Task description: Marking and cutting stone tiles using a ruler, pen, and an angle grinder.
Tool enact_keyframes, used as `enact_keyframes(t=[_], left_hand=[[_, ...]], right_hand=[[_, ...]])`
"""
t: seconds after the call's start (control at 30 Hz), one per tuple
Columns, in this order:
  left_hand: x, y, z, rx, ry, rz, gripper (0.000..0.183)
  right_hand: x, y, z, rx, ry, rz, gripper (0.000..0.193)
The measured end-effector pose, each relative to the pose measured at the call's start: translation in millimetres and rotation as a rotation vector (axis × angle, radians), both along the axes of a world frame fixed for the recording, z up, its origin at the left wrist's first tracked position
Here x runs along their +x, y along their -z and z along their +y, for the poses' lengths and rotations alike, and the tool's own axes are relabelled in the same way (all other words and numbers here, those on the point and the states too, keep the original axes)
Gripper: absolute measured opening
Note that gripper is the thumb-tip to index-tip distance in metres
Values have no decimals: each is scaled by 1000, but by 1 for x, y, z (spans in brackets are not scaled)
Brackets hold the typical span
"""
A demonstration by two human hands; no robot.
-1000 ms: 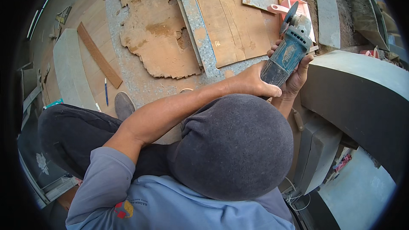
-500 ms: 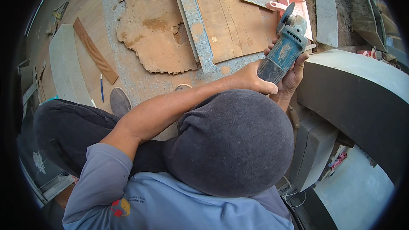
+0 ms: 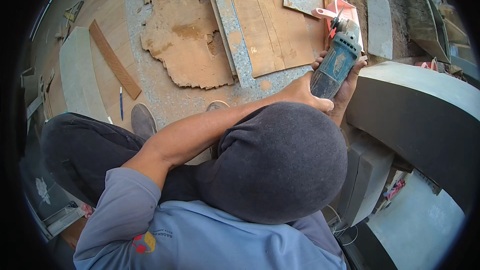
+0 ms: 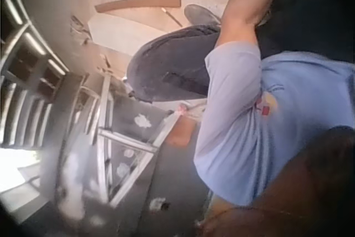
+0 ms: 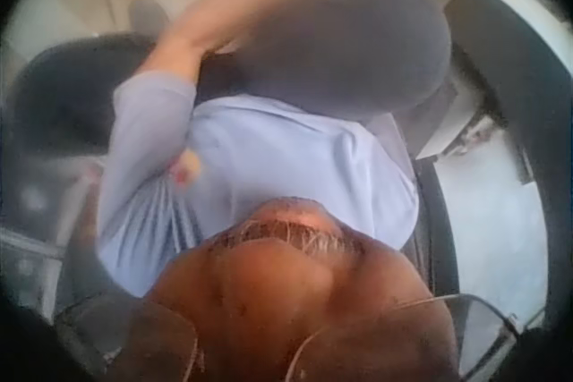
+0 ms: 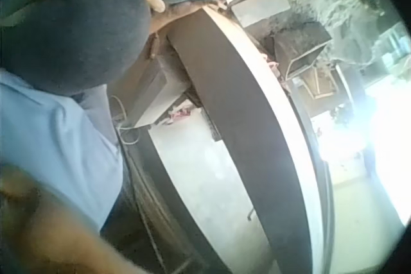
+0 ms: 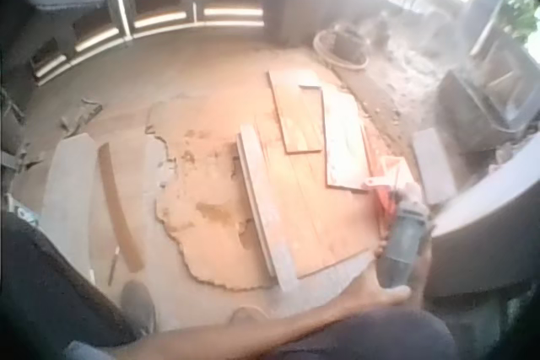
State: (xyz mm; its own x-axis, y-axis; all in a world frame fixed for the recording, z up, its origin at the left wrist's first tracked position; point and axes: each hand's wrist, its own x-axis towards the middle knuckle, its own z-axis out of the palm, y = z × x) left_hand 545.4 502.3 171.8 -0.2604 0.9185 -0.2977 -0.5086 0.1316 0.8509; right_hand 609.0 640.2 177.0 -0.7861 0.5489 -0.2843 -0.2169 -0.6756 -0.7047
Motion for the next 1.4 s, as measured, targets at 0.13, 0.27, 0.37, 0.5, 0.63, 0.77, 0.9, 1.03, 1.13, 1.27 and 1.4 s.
enact_keyframes(t=[0.13, 0.27, 0.37, 0.5, 0.63, 0.77, 0.9, 1.03, 1.13, 1.27, 1.4], left_hand=[[-8, -2, -7, -6, -108, 129, 95], [-11, -11, -11, -59, -75, 211, 99], [-13, -5, -10, -111, -15, 404, 101], [-7, 5, -7, -62, 16, 477, 99], [1, 9, -17, 148, -140, 194, 93], [-22, 9, -20, 108, 132, -330, 86], [-36, 4, -24, 72, 197, -460, 80], [-23, -1, -21, 47, -85, -200, 71], [-28, 4, -20, 22, -28, -114, 68], [-26, 9, -20, 1, -27, -9, 65], [-20, 4, -14, 33, 11, 83, 79]], right_hand=[[-5, -21, -16, 255, 2, -326, 93], [3, -40, -26, 552, -8, -693, 79], [-1, -54, -36, 541, -17, -776, 59], [4, -58, -39, 334, -13, -645, 38], [4, -31, -25, 117, 0, -306, 72], [4, -5, -7, 69, -103, -116, 79], [-12, 16, -10, 154, 121, -222, 69], [-11, 14, -13, 145, 64, -206, 70], [-7, 11, -10, 123, 17, -115, 72], [-4, 15, -8, 106, 7, -77, 75], [10, 9, -5, 122, 27, -118, 80]])
